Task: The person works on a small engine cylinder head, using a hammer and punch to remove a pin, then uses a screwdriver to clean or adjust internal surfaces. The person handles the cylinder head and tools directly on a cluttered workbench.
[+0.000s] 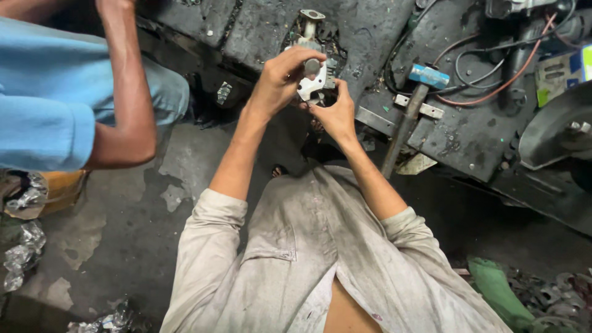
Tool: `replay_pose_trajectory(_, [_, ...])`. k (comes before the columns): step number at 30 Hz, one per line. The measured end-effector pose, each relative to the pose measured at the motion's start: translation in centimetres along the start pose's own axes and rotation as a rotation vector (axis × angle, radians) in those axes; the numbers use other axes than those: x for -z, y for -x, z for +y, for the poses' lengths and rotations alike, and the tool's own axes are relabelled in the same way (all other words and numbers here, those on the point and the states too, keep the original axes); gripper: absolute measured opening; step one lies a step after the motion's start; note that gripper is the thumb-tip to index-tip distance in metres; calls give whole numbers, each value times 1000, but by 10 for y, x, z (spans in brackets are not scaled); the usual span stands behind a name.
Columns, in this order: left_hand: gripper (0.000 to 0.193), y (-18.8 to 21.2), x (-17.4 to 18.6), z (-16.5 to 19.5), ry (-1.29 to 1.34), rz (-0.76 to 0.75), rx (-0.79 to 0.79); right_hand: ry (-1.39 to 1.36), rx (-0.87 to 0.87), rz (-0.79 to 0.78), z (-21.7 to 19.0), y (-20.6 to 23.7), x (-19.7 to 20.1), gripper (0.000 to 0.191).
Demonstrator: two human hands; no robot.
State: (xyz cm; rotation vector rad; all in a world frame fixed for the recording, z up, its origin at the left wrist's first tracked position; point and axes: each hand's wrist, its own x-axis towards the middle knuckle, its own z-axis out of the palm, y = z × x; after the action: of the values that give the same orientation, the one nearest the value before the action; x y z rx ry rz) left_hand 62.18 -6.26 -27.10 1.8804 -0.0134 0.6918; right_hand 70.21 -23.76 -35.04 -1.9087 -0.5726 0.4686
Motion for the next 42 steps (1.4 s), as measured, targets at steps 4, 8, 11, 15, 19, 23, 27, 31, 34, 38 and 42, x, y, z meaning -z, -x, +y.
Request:
replay_pose_trajectory(4, [46, 4, -19, -23, -19, 44, -34, 49, -10, -10, -9, 1, 5, 66])
replay_pose_trajectory(8, [42, 3, -27, -36, -31, 117, -79, 31, -76, -16, -16, 3, 7, 69])
replay_pose_trajectory(11, [38, 1, -30, -36, 7, 146, -49, 18, -29, -2, -16, 4, 8, 68])
replay_pose_trajectory(15, [43, -2, -32, -34, -6, 128, -7, 74, 30, 26, -11, 5, 7, 72])
replay_pose_trajectory(19, [49, -5, -33, -36, -16, 126, -18, 153, 59, 42, -6, 5, 5, 78])
replay_pose_trajectory(23, [43, -5, -37, -40, 10, 131, 29, 217, 109, 65, -4, 5, 6, 82])
replay_pose_trajectory(27, [40, -3, -42, -43, 51, 153, 52, 283, 212, 80, -2, 5, 10, 85])
replay_pose_trajectory(31, [39, 5, -44, -46, 51, 153, 10, 225, 220, 70, -3, 8, 11, 76])
replay_pose_trajectory(34, [42, 7, -43, -49, 25, 131, -9, 184, 202, 73, -6, 9, 11, 73])
replay_pose_trajectory(38, [39, 7, -41, -51, 25, 91, -68, 161, 175, 50, -10, 10, 11, 72])
replay_pose_trajectory(42, [41, 5, -41, -50, 34, 93, -36, 189, 212, 71, -14, 9, 12, 72])
